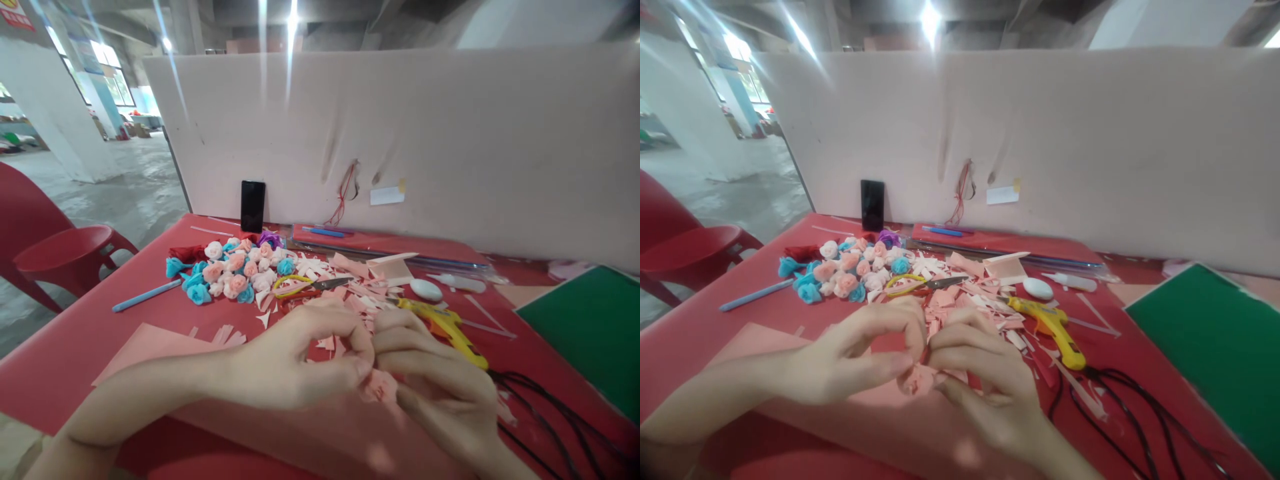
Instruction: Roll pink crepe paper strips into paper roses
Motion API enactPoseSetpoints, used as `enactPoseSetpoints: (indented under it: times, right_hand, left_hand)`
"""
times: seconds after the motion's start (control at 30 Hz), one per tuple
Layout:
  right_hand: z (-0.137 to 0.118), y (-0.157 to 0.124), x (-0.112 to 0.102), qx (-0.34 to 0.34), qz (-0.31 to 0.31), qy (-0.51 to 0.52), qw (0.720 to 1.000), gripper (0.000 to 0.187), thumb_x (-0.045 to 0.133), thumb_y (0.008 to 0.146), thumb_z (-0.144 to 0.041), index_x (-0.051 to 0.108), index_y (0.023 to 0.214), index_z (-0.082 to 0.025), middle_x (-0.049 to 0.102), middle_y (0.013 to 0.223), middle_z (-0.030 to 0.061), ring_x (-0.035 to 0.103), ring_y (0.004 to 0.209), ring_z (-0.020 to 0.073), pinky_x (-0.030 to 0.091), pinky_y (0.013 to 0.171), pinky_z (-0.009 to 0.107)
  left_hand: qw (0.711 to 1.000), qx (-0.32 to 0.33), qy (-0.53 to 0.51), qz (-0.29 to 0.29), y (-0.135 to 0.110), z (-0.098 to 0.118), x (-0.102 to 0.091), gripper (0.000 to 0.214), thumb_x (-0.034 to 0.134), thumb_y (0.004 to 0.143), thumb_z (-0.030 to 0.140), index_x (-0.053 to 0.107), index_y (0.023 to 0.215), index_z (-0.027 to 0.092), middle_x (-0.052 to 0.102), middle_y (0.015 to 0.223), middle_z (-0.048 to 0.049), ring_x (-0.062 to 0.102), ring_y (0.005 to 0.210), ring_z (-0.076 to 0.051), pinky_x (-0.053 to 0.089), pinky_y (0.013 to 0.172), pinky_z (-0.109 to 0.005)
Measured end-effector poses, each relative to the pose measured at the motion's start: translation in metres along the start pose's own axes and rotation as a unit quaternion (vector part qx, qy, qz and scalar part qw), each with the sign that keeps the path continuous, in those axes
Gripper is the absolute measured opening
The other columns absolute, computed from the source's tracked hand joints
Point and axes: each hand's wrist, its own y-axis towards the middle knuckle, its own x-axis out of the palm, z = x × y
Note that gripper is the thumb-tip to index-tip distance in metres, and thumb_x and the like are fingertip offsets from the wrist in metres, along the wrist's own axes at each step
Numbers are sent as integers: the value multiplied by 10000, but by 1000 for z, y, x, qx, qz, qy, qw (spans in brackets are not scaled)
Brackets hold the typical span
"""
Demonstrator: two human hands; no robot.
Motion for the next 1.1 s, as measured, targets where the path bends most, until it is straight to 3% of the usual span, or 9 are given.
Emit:
enactPoseSetpoints:
  times: [0.27, 0.63, 0.9, 1.1]
  right_hand:
    - [-1, 1, 0, 8, 2, 19, 1000, 199, 509, 887, -330, 603, 754, -216, 639, 629, 21, 561, 639, 158, 489, 600, 296]
    - [-3, -1, 0, 26, -30, 45, 998, 122, 559, 763, -94, 616, 746, -201, 636, 645, 15, 556, 631, 155, 480, 609, 308]
    - [-2, -1, 0, 33, -55, 59, 996, 139, 531, 753, -73, 592, 757, -198, 621, 662, 10, 543, 646, 146, 471, 631, 305]
    - [-2, -1, -1, 12, -23, 34, 999, 131, 574, 754, -89, 592, 770, -218, 632, 651, 6, 538, 632, 159, 475, 603, 307]
  left_hand:
    - [997, -10, 75, 14, -2, 2, -3, 167, 477, 788, 125, 457, 629, 171, 541, 670, 16, 471, 729, -125, 354, 771, -248]
    - [987, -2, 163, -5, -4, 8, -8, 155, 576, 760, 71, 535, 623, 131, 520, 668, 38, 485, 718, -78, 356, 794, -196]
    - [987, -4, 161, -12, -1, -1, -9, 196, 575, 783, 135, 562, 588, 146, 552, 649, 24, 488, 710, -97, 381, 760, -220]
    - [999, -18, 45, -5, 3, -6, -7, 222, 523, 795, 110, 516, 577, 153, 550, 666, 19, 489, 705, -99, 402, 752, -236]
